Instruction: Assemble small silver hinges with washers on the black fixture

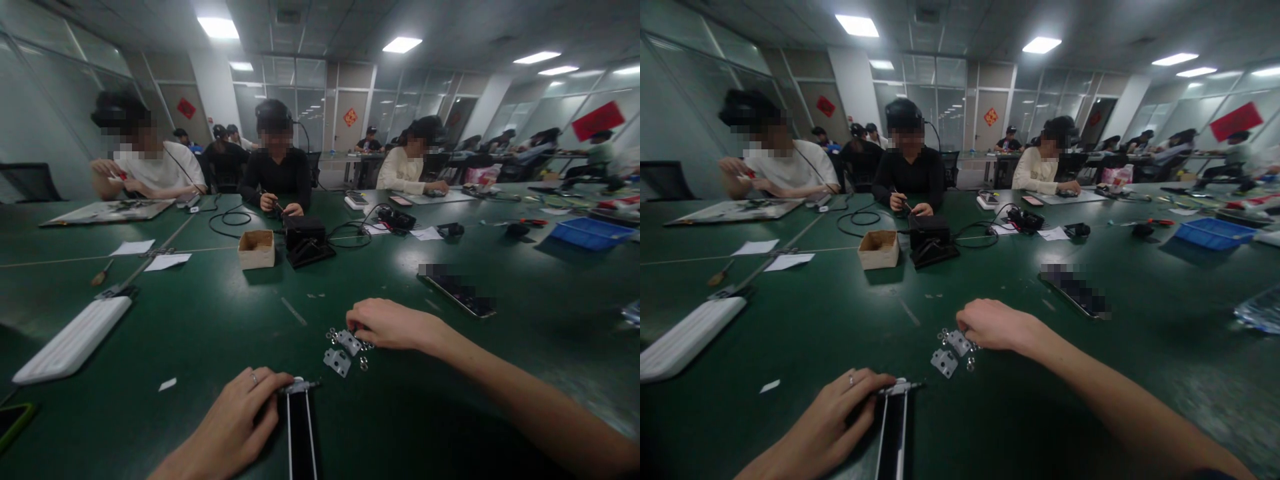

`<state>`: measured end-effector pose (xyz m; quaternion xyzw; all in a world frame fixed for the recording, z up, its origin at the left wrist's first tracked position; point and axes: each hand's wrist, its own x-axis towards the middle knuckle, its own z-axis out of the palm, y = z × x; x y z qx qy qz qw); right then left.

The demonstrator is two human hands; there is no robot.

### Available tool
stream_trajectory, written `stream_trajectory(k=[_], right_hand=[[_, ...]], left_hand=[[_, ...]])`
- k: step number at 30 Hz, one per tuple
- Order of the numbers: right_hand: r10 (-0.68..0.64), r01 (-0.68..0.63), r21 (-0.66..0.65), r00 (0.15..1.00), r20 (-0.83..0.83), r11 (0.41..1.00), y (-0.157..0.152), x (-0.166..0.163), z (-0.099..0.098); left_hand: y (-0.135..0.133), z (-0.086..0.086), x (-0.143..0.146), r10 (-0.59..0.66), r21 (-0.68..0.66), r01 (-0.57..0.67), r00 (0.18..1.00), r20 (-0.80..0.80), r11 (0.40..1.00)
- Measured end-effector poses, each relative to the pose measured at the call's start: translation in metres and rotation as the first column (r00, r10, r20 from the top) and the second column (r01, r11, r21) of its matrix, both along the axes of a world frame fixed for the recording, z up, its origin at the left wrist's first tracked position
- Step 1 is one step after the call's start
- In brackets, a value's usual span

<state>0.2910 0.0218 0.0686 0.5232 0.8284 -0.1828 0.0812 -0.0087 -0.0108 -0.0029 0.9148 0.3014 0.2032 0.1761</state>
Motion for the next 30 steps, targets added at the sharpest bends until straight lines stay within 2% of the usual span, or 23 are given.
stream_trajectory(k=[7,11,15,18,21,25,30], right_hand=[[0.017,-0.015,0.05,0.999,-0.029,0.999,0.011,-0.002,-0.018],[-0.069,0.066,-0.028,0.994,-0.09,0.997,0.013,-0.004,-0.018],[-0.199,0.168,-0.166,0.96,-0.195,0.972,0.012,-0.006,-0.017],[-0.239,0.189,-0.214,0.94,-0.244,0.959,0.013,-0.005,-0.02],[-0.22,0.19,-0.15,0.949,-0.226,0.97,0.015,-0.003,-0.02],[-0.256,0.255,-0.028,0.963,-0.083,0.967,0.013,-0.001,-0.015],[-0.299,0.299,-0.013,0.953,-0.051,0.954,0.012,-0.001,-0.015]], left_hand=[[-0.001,0.0,0.0,0.012,-0.017,-0.012,1.0,-0.015,1.0],[-0.004,0.005,0.001,0.025,-0.02,-0.026,0.999,-0.04,0.999],[-0.007,0.008,0.001,0.034,-0.012,-0.035,0.998,-0.057,0.999],[-0.007,0.006,0.001,0.041,0.007,-0.041,0.997,-0.069,0.999],[-0.006,0.004,0.0,0.038,0.029,-0.035,0.995,-0.095,0.999],[-0.006,0.007,-0.001,0.049,0.073,-0.039,0.988,-0.149,0.997],[-0.003,0.002,-0.002,0.049,0.138,-0.026,0.985,-0.164,0.99]])
